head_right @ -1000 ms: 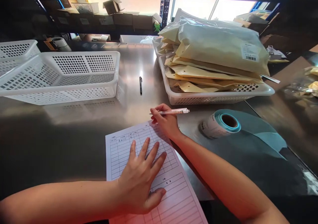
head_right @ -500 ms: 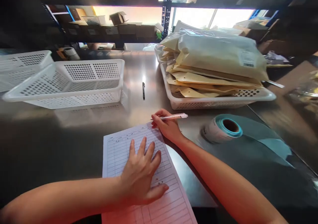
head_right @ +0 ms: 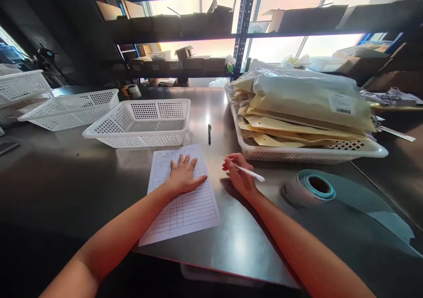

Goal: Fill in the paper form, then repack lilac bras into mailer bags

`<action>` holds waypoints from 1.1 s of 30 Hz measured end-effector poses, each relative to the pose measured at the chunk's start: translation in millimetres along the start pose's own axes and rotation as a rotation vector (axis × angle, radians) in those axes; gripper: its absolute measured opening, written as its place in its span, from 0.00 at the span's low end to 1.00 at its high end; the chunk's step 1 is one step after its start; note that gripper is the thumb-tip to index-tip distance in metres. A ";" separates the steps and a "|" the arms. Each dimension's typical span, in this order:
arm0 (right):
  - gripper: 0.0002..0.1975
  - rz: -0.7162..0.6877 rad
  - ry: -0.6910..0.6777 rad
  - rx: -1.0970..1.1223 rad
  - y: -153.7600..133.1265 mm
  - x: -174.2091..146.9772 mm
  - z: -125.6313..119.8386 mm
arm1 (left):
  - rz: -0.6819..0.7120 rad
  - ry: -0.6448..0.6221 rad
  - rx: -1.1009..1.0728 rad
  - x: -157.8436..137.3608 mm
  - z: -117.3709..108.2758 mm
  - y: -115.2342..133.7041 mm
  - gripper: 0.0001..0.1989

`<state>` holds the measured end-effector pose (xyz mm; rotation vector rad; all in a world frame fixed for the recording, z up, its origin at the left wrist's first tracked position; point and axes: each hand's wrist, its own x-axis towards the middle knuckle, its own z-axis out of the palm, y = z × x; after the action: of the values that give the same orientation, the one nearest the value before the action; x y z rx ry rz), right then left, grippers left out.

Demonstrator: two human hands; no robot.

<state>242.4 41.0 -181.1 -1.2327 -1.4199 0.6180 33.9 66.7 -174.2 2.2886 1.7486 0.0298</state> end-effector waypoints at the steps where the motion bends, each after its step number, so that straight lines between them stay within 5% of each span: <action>1: 0.16 -0.033 0.004 -0.019 -5.6 -1.3 0.8 | -0.018 -0.003 -0.001 2.9 1.2 -2.0 0.46; 6: 0.13 -0.309 -0.069 -0.313 -39.9 26.6 25.1 | -0.053 0.042 -0.019 12.7 8.6 -3.6 0.46; 10: 0.12 -0.745 -0.257 -0.549 -56.2 96.4 74.6 | -0.053 0.089 -0.053 17.3 13.8 -4.4 0.47; 13: 0.11 -0.867 -0.475 -0.605 -57.7 143.6 113.2 | -0.058 0.150 -0.092 17.1 17.3 -7.1 0.45; 20: 0.11 -0.829 -0.654 -0.368 -63.6 154.3 150.9 | -0.055 0.129 -0.121 15.4 17.4 -4.5 0.44; 26: 0.15 -0.594 -0.821 -0.216 -63.5 145.8 153.3 | -0.057 0.084 -0.161 12.6 9.8 -1.2 0.42; 28: 0.18 -0.461 -0.737 -0.115 -62.9 146.2 144.0 | -0.057 0.092 -0.214 12.1 7.6 -1.8 0.42; 33: 0.14 -0.058 -0.170 -0.141 -69.2 111.3 101.5 | -0.081 0.102 -0.335 7.2 -7.1 -5.6 0.41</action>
<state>140.8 146.4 -103.4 -1.2674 -1.6592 0.6031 29.3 76.3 -169.5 2.0054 1.7303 0.4000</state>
